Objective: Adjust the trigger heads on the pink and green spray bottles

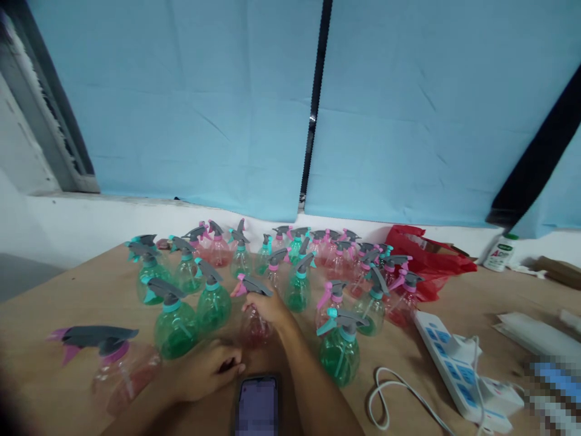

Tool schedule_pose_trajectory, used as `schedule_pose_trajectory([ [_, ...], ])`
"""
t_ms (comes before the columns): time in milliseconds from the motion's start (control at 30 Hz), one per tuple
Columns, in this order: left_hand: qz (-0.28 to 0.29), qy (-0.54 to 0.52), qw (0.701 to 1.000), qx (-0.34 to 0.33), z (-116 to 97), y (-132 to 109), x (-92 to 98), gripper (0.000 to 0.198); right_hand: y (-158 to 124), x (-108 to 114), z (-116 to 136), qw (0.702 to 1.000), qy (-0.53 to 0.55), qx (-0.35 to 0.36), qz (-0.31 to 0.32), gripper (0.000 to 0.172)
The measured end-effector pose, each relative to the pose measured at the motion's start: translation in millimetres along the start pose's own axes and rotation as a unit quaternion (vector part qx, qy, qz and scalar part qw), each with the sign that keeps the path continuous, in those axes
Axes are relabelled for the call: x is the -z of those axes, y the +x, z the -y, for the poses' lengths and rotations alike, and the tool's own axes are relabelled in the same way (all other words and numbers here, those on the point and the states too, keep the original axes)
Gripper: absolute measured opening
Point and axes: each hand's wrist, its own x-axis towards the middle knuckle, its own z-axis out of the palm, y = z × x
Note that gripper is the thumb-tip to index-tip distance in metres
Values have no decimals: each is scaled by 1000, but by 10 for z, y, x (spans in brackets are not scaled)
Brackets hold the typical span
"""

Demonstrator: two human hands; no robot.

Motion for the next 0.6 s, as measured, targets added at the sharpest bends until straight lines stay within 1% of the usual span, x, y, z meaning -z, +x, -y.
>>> schedule_pose_trajectory([
  [67, 3, 0, 1000, 0, -8, 1, 8, 33, 10, 16, -11, 1000, -5, 3, 1, 37],
  [100, 4, 2, 1000, 1, -12, 0, 13, 33, 12, 20, -18, 1000, -3, 4, 0, 36],
  [267, 6, 6, 1000, 0, -4, -8, 21, 31, -8, -5, -22, 999, 28, -26, -8, 14],
  [333, 5, 8, 1000, 0, 12, -8, 6, 30, -14, -21, -15, 999, 35, -29, -14, 11],
  [400, 2, 14, 1000, 0, 31, -6, -17, 30, -9, -35, -25, 999, 25, -18, -19, 14],
  [467, -2, 17, 1000, -1, 48, -4, -40, 32, 2, -52, -71, 999, -1, -10, -32, 21],
  [533, -3, 14, 1000, -4, 57, -4, -56, 32, 10, -81, -161, 997, -25, 1, -72, 27],
  [600, -4, 7, 1000, -3, 51, -6, -58, 32, 7, -119, -278, 990, -51, 38, -130, 34],
])
